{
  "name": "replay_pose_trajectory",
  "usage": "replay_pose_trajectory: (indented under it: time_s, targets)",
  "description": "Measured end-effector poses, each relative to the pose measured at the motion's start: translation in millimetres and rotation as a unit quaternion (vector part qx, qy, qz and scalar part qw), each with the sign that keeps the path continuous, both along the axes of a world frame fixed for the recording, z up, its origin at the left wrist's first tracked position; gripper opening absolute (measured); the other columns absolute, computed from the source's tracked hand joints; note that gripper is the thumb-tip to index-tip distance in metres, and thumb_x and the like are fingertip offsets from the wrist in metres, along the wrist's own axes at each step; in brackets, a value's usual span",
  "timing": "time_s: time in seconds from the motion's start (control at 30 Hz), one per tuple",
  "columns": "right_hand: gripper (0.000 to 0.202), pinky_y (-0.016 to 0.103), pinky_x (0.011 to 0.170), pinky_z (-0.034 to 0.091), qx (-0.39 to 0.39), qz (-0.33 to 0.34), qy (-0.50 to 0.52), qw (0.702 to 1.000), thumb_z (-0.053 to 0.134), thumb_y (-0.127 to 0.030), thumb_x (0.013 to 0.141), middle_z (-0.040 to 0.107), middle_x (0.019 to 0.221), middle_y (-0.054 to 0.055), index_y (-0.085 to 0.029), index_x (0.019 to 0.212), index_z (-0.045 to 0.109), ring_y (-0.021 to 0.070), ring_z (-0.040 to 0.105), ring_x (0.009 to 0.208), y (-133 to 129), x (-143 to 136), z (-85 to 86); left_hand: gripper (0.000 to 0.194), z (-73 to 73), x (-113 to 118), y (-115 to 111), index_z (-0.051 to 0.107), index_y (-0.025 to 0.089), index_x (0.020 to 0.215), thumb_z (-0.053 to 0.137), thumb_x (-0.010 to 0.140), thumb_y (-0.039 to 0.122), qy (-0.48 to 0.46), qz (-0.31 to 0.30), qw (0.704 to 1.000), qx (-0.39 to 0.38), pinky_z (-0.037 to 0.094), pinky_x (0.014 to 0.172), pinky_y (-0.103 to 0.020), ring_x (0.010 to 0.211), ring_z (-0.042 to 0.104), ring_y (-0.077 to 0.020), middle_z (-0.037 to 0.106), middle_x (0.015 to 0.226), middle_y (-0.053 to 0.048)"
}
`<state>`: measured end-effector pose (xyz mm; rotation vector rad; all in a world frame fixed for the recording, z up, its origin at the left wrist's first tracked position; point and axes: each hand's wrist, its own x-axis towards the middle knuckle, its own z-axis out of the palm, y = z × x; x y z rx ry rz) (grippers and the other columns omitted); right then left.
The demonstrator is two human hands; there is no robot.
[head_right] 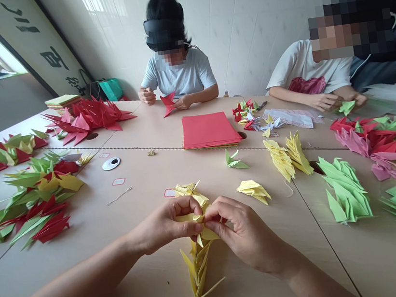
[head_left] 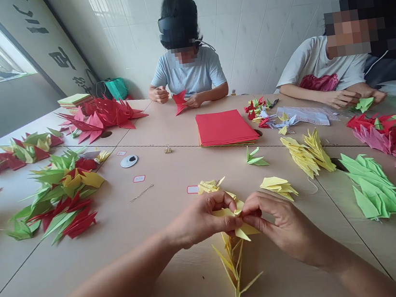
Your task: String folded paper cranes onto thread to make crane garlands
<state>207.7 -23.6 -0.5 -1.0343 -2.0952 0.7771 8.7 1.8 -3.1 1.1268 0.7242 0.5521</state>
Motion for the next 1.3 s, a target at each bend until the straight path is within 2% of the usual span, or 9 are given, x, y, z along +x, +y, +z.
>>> replay_pose_trajectory:
  time_s: [0.2, 0.3, 0.43, 0.53, 0.67, 0.87, 1.1, 1.2, 1.3]
  targets:
    - [0.013, 0.022, 0.063, 0.049, -0.013, -0.001, -0.019, 1.000, 0.051, -0.015, 0.092, 0.060, 0.078, -0.001, -0.022, 0.084, 0.059, 0.0121, 0.058, 0.071, 1, -1, -3.0, 0.020, 0.5, 3, 0, 0.056, 0.015, 0.078, 0.072, 0.073, 0.026, 0.012, 0.019, 1.000, -0.009, 0.046, 0.063, -0.026, 0.061, 0.058, -0.0104, 0.058, 0.067, 0.002]
    - [0.012, 0.023, 0.064, 0.049, -0.008, -0.027, -0.019, 0.999, 0.051, -0.020, 0.093, 0.062, 0.080, 0.000, -0.022, 0.086, 0.060, 0.0128, 0.060, 0.072, 3, 1, -4.5, 0.020, 3.0, 2, 1, 0.057, 0.016, 0.082, 0.072, 0.074, 0.027, -0.018, 0.025, 0.999, -0.039, 0.049, 0.069, -0.028, 0.067, 0.060, -0.0113, 0.059, 0.075, 0.002]
    - [0.005, 0.026, 0.066, 0.051, 0.083, -0.081, -0.017, 0.993, 0.055, -0.023, 0.091, 0.062, 0.082, 0.001, -0.023, 0.087, 0.058, 0.0151, 0.061, 0.076, 4, 1, -6.4, 0.025, 3.4, 0, 1, 0.055, 0.018, 0.089, 0.074, 0.072, 0.021, -0.045, 0.037, 0.997, -0.050, 0.047, 0.078, -0.030, 0.076, 0.059, -0.0120, 0.059, 0.084, 0.001]
    - [0.001, 0.031, 0.076, 0.052, 0.167, -0.091, -0.033, 0.981, 0.059, -0.022, 0.086, 0.061, 0.094, 0.005, -0.023, 0.087, 0.059, 0.0188, 0.062, 0.089, 3, 0, -8.7, 0.027, 1.4, 2, 0, 0.053, 0.019, 0.089, 0.074, 0.072, 0.020, -0.006, 0.067, 0.998, 0.010, 0.040, 0.067, -0.024, 0.072, 0.052, -0.0106, 0.055, 0.080, 0.002]
    - [0.004, 0.034, 0.077, 0.053, 0.231, -0.103, -0.057, 0.966, 0.059, -0.019, 0.084, 0.060, 0.100, 0.008, -0.022, 0.085, 0.061, 0.0200, 0.062, 0.091, 0, -2, -11.4, 0.026, 0.1, 5, -5, 0.050, 0.020, 0.089, 0.072, 0.074, 0.023, 0.019, 0.087, 0.994, 0.055, 0.034, 0.060, -0.023, 0.067, 0.045, -0.0101, 0.052, 0.076, 0.003]
    - [0.012, 0.035, 0.073, 0.052, 0.297, -0.132, -0.073, 0.943, 0.056, -0.010, 0.079, 0.062, 0.098, 0.007, -0.021, 0.081, 0.058, 0.0200, 0.063, 0.087, -4, -10, -8.6, 0.024, 2.1, 8, -12, 0.048, 0.020, 0.090, 0.066, 0.074, 0.016, 0.054, 0.105, 0.989, 0.084, 0.032, 0.054, -0.021, 0.059, 0.038, -0.0083, 0.046, 0.070, 0.005]
    - [0.016, 0.035, 0.073, 0.050, 0.343, -0.145, -0.086, 0.924, 0.053, -0.006, 0.078, 0.065, 0.093, 0.006, -0.022, 0.077, 0.056, 0.0196, 0.064, 0.084, -3, -16, -8.8, 0.027, 2.3, 11, -13, 0.049, 0.019, 0.087, 0.062, 0.066, 0.007, 0.076, 0.127, 0.985, 0.090, 0.030, 0.051, -0.020, 0.058, 0.036, -0.0070, 0.048, 0.074, 0.004]
    - [0.016, 0.035, 0.073, 0.049, 0.341, -0.144, -0.085, 0.925, 0.053, -0.007, 0.079, 0.065, 0.092, 0.006, -0.022, 0.077, 0.056, 0.0192, 0.063, 0.083, -3, -15, -10.3, 0.027, 2.2, 10, -13, 0.049, 0.019, 0.088, 0.063, 0.067, 0.008, 0.081, 0.123, 0.985, 0.088, 0.031, 0.052, -0.020, 0.058, 0.037, -0.0068, 0.049, 0.075, 0.004]
    - [0.014, 0.035, 0.074, 0.050, 0.335, -0.139, -0.084, 0.928, 0.054, -0.008, 0.080, 0.065, 0.092, 0.006, -0.021, 0.078, 0.056, 0.0190, 0.063, 0.084, -3, -15, -10.7, 0.022, 2.2, 8, -12, 0.050, 0.019, 0.089, 0.066, 0.073, 0.016, 0.056, 0.111, 0.990, 0.070, 0.036, 0.058, -0.021, 0.064, 0.045, -0.0082, 0.052, 0.077, 0.003]
